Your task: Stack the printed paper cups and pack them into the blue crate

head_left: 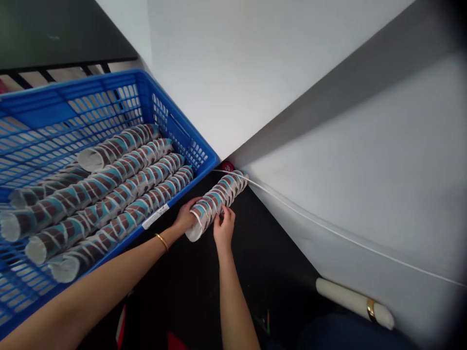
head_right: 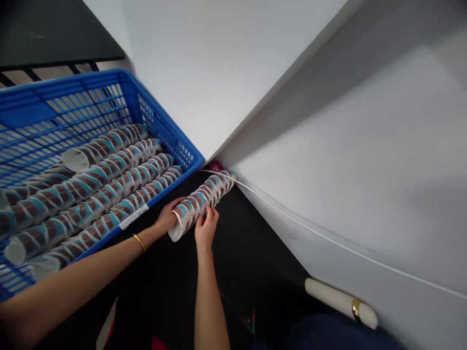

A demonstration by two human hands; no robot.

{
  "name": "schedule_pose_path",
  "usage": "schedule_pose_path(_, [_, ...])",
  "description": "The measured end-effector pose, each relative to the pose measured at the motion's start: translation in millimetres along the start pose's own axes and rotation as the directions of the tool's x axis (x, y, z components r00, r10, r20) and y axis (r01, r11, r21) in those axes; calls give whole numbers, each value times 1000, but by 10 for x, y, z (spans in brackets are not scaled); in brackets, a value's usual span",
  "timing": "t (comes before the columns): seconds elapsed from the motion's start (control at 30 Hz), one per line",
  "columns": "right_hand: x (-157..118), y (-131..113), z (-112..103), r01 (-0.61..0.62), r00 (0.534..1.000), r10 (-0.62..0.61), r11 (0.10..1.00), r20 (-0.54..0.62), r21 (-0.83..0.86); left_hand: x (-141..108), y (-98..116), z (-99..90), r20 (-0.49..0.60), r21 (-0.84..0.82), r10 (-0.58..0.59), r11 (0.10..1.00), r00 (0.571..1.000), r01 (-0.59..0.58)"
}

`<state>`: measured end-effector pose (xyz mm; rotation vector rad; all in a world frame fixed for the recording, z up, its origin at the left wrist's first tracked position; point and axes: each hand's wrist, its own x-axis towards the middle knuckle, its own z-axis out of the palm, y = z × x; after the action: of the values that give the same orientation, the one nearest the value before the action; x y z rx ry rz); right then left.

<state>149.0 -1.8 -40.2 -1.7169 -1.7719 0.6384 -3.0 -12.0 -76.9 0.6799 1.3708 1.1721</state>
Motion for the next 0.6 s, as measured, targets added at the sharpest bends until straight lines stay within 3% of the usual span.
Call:
schedule_pose_path(0.13, [-83,-50,-38,11,1000,-11,1000,8,9,31,-41,38,-8,19,46,999,999,-46])
schedule_pose_path(0.37, [-291,-300,-92,159,984,-150,983,95,-96,47,-89,18,-58,93,95,992,994,-90])
schedule_pose_path(0.5, [-269,-347,-96,233,971,-215,951,106,-205,48,-94,9,-74,148,125,982,989,-113])
schedule_pose_path(0.6, [-199,-368,-146,291,951,-247,915,184,-279,57,-94,6,-80,175,144,976,986,-128])
